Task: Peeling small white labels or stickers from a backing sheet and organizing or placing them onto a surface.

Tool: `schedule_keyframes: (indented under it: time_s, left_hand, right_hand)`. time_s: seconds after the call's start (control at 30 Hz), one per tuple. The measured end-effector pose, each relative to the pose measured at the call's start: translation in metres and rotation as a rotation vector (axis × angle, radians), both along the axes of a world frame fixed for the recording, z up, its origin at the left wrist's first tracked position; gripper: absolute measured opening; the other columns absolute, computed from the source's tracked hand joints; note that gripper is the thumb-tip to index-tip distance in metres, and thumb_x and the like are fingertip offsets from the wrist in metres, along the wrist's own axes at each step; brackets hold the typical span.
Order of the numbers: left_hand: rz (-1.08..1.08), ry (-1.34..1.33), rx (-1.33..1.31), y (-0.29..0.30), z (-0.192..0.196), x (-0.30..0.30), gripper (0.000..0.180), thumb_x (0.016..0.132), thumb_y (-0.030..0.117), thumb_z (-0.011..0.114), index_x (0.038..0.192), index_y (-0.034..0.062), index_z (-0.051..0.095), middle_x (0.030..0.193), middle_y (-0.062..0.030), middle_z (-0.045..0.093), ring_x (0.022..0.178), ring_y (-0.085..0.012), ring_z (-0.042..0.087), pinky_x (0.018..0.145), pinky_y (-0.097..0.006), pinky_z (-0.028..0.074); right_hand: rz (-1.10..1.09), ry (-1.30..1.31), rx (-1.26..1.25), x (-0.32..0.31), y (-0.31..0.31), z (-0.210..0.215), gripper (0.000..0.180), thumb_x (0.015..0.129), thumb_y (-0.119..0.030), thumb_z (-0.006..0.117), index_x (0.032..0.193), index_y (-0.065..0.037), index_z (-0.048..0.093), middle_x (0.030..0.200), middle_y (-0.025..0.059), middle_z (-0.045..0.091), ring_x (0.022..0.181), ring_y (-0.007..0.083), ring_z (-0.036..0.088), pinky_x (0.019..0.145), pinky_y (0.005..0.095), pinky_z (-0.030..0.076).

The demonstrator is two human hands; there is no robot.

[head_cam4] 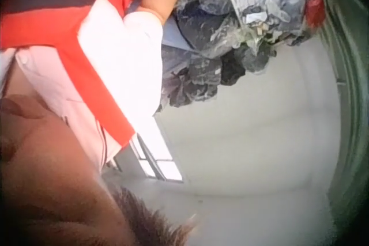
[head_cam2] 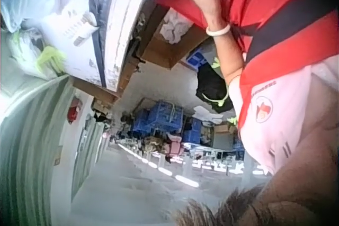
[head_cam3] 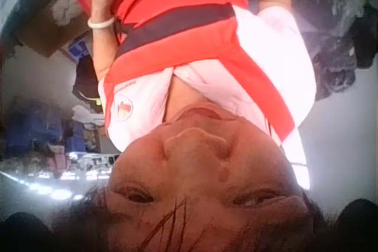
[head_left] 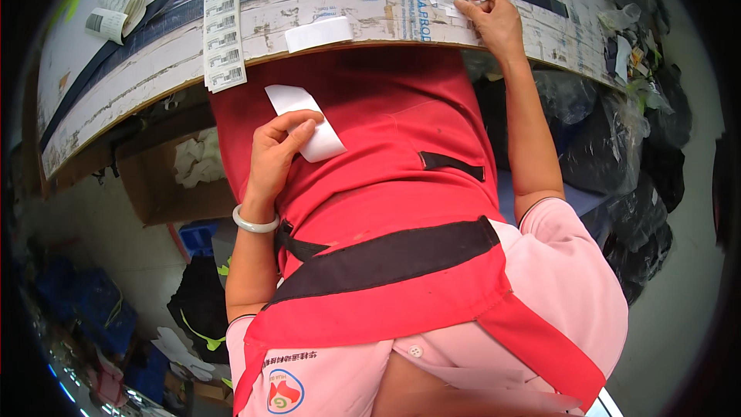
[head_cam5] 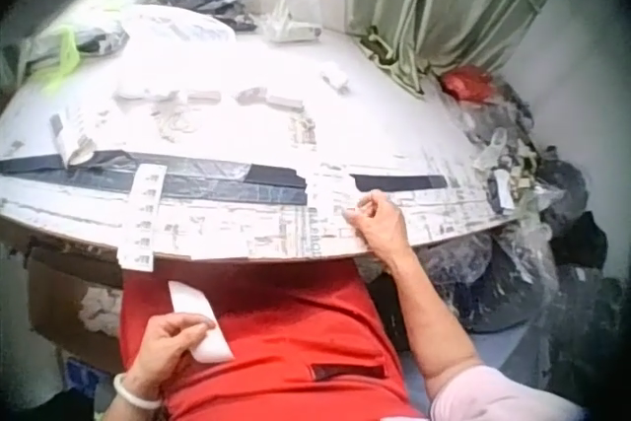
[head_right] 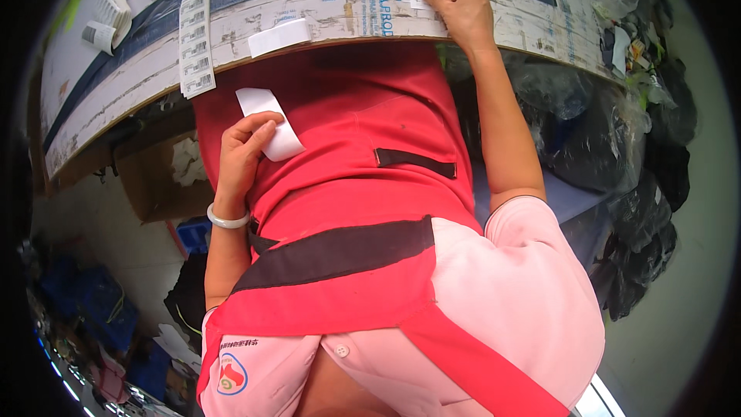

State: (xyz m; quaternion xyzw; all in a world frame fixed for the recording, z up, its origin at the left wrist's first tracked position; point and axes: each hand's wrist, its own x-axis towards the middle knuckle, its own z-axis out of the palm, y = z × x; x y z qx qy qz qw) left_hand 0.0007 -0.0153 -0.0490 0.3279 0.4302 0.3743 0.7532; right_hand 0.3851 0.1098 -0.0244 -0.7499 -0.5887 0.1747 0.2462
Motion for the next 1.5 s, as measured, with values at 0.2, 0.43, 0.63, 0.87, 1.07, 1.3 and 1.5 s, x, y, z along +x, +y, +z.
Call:
schedule_keyframes:
  time_s: [0.2,0.43,0.63,0.87,1.07,1.3,1.5]
  left_hand:
    - [0.234,-0.193,-0.150,-0.028,-0.013,-0.082,0.020,0.092,0.008,0.059,0.109,-0.0014,0.063,0.096,-0.0066,0.066,0.084,-0.0122,0.061,0.072,-0.027,0.051]
    - [0.660,-0.244,-0.325,-0.067,-0.142,-0.202,0.034,0.092,0.012,0.059,0.125,0.0012,0.055,0.108,-0.0123,0.063,0.099,-0.0217,0.062,0.078,-0.036,0.051]
    - [0.640,0.913,-0.356,-0.090,-0.191,-0.223,0.051,0.085,0.013,0.066,0.131,-0.0002,0.052,0.128,-0.0165,0.057,0.119,-0.0226,0.053,0.095,-0.031,0.043]
    - [0.684,0.895,-0.142,-0.053,-0.131,-0.181,0.036,0.087,0.012,0.064,0.121,-0.0006,0.060,0.106,-0.0120,0.067,0.094,-0.0188,0.063,0.084,-0.028,0.048]
    - [0.331,0.023,0.008,0.003,0.007,-0.104,0.037,0.098,0.029,0.053,0.113,-0.0044,0.062,0.101,-0.0140,0.067,0.085,-0.0179,0.066,0.077,-0.031,0.054]
    - [0.412,-0.055,0.047,0.029,0.018,-0.053,0.022,0.091,0.017,0.065,0.102,-0.0020,0.068,0.089,-0.0040,0.069,0.074,-0.0067,0.062,0.065,-0.022,0.051]
    - [0.158,0.009,0.075,0.015,0.040,-0.041,0.022,0.091,0.017,0.066,0.103,-0.0008,0.069,0.087,-0.0027,0.069,0.075,-0.0051,0.060,0.065,-0.020,0.048]
  right_hand:
    - [0.107,-0.016,0.171,-0.051,-0.013,0.016,0.033,0.081,-0.025,0.074,0.106,-0.007,0.062,0.072,0.0025,0.063,0.066,0.0153,0.062,0.062,0.0282,0.049]
    - [0.903,0.096,0.377,-0.226,-0.042,0.021,0.028,0.081,-0.023,0.070,0.105,-0.008,0.064,0.107,0.0077,0.062,0.103,0.0276,0.058,0.089,0.0366,0.048]
    - [0.906,-0.167,0.540,-0.289,-0.020,-0.007,0.040,0.074,-0.020,0.073,0.110,-0.007,0.061,0.120,0.0078,0.059,0.113,0.0258,0.054,0.096,0.0342,0.045]
    - [0.921,-0.049,0.530,-0.283,-0.006,-0.006,0.010,0.083,-0.014,0.064,0.091,-0.008,0.065,0.097,0.0060,0.067,0.093,0.0246,0.062,0.081,0.0342,0.051]
    - [1.029,0.124,0.633,-0.270,-0.024,0.031,0.009,0.079,-0.009,0.070,0.087,-0.007,0.067,0.091,0.0047,0.068,0.081,0.0232,0.064,0.072,0.0322,0.051]
    - [1.328,0.547,0.055,-0.250,-0.094,0.049,0.016,0.082,-0.012,0.071,0.094,-0.003,0.066,0.090,0.0107,0.066,0.079,0.0253,0.064,0.071,0.0315,0.052]
    - [0.602,0.844,-0.390,-0.222,-0.050,0.045,0.019,0.089,-0.016,0.066,0.094,0.003,0.065,0.076,0.0039,0.065,0.069,0.0072,0.058,0.062,0.0222,0.049]
